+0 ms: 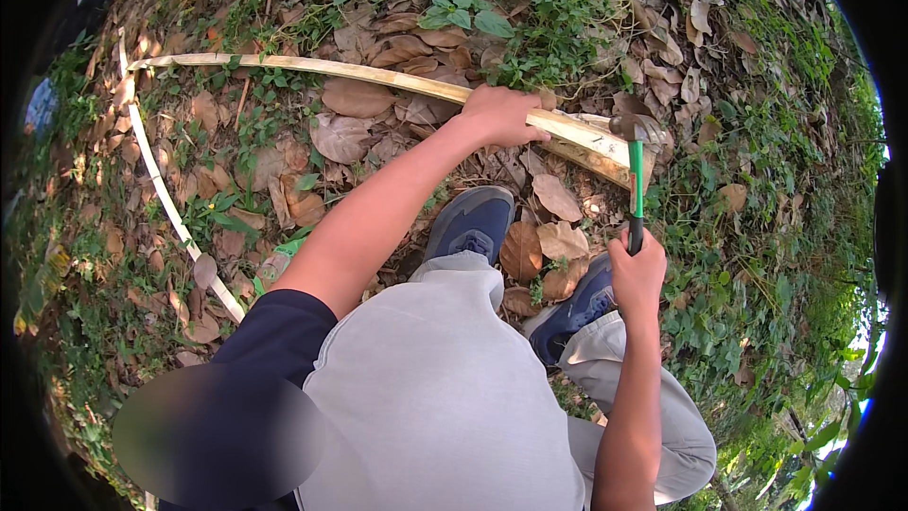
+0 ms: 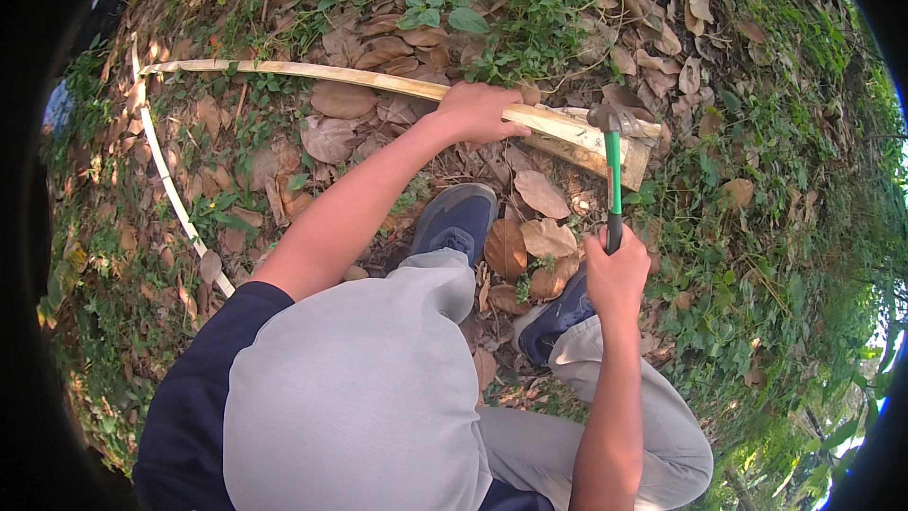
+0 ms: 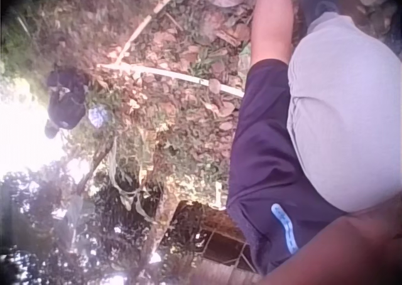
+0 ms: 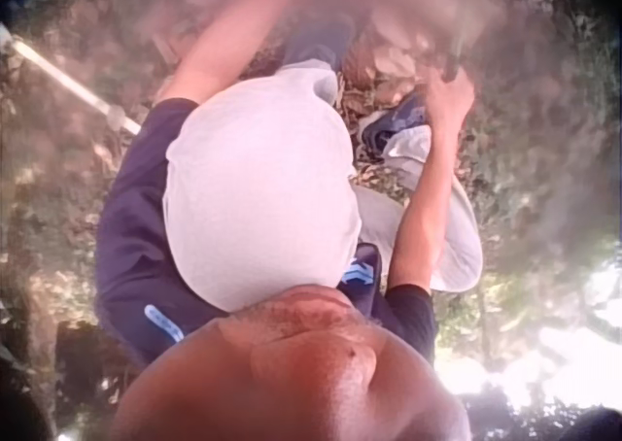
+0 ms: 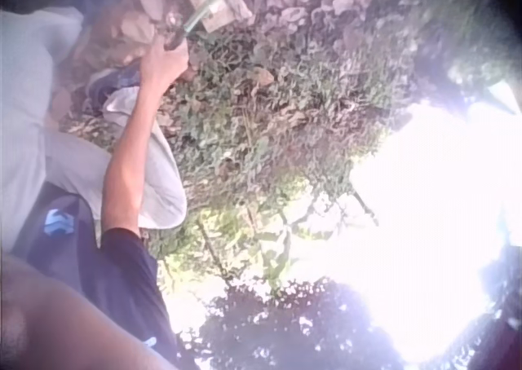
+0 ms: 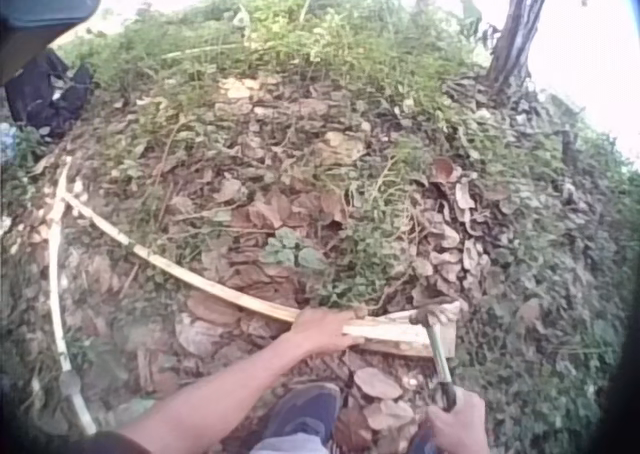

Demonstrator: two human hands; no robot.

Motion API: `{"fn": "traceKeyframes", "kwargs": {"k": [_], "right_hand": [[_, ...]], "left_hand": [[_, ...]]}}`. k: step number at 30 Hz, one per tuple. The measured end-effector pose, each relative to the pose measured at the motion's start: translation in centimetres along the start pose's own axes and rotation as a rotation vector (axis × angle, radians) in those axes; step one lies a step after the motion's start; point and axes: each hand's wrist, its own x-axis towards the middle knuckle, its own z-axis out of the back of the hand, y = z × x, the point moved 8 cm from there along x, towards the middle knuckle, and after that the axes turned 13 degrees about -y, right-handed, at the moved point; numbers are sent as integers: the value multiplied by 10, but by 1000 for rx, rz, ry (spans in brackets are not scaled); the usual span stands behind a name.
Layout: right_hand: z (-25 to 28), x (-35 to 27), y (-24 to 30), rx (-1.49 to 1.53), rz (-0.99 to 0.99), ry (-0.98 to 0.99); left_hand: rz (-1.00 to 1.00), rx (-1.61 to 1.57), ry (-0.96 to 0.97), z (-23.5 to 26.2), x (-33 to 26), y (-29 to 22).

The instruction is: The person sits on the forest floor and uses a small axe to repeatedly strike a long, thin piece of wood resting on a larger log. The person holds the wood steady with one hand while swinging the axe with the other to split or shape the material.

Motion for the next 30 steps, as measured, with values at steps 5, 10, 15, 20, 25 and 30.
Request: {"fn": "traceKeyframes", "kwargs": {"k": [5, 10, 15, 20, 25, 30], "right_hand": [[33, 1, 33, 311, 61, -170], [-20, -2, -34, 203, -139, 50], [3, -3, -1, 33, 6, -44], [42, 2, 48, 384, 66, -215], [3, -4, -1, 313, 32, -133], [-9, -18, -6, -20, 29, -51]], "left_hand": [[7, -36, -17, -2, 0, 5], [3, -36, -12, -1, 3, -1], [-1, -9, -19, 1, 0, -2], [19, -9, -12, -3, 1, 5], [8, -21, -7, -3, 4, -1], [4, 6, -34, -1, 1, 2]]}}
